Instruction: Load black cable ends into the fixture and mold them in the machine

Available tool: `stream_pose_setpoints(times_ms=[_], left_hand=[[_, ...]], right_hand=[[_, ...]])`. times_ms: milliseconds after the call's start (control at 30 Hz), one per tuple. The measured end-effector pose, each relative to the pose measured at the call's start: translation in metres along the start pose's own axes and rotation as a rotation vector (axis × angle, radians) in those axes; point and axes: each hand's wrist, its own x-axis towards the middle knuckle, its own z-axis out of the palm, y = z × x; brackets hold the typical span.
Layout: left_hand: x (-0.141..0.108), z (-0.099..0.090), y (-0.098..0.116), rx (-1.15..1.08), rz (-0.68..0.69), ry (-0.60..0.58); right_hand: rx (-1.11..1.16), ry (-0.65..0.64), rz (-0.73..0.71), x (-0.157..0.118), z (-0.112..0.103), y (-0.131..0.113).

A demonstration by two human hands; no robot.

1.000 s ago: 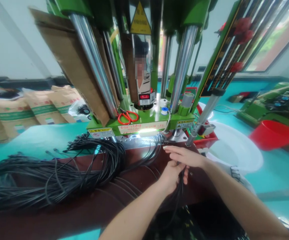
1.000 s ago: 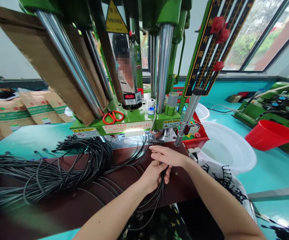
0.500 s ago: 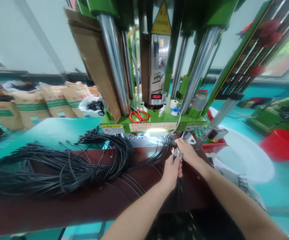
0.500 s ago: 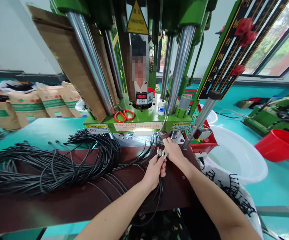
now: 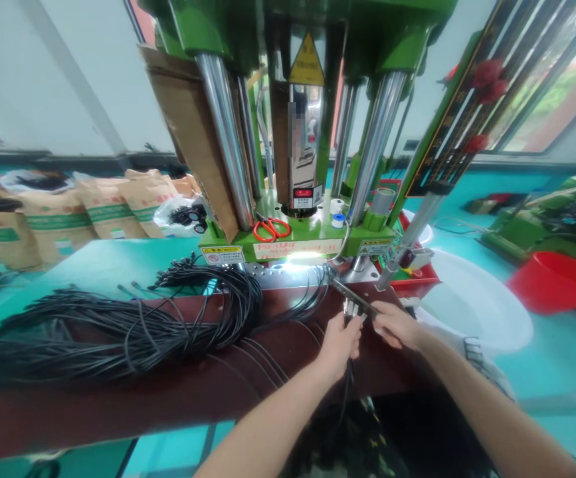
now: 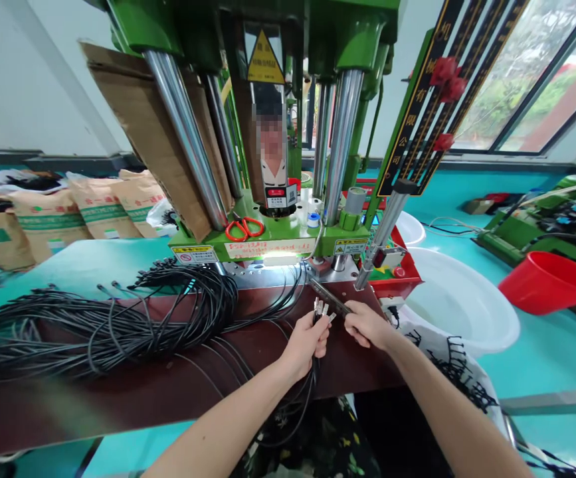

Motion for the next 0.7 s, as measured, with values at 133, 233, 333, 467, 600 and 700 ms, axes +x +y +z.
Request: stream_pose_setpoints(times_ms=[133,233,333,467,600,700], left_hand=[[0.000,0.006,-0.003,0.124,-0.033,-0.023],[0.000,0.012,-0.008,0.264,-0.049,-0.059],[0.001,0.015,-0.013,0.370,-0.023,-0.068],[0.001,0.016,-0.017,0.418,0.005,-0.061],[0.000,0.015,-0.017,0.436,0.022,-0.066],[-0.001,0.017,-0.015,0.428,0.042,-0.058]], right_hand=[[0.632,0.172,0.043,-0.032,0.022,0.015],[0.877,0.278,0.024,-0.043,0.036,0.015],[0.943,0.339,0.002,-0.046,0.043,0.013],[0.951,0.395,-0.057,-0.047,0.046,0.016],[0.837,0.458,-0.054,-0.049,0.049,0.014],[0.729,0.502,-0.019,-0.052,0.051,0.009]])
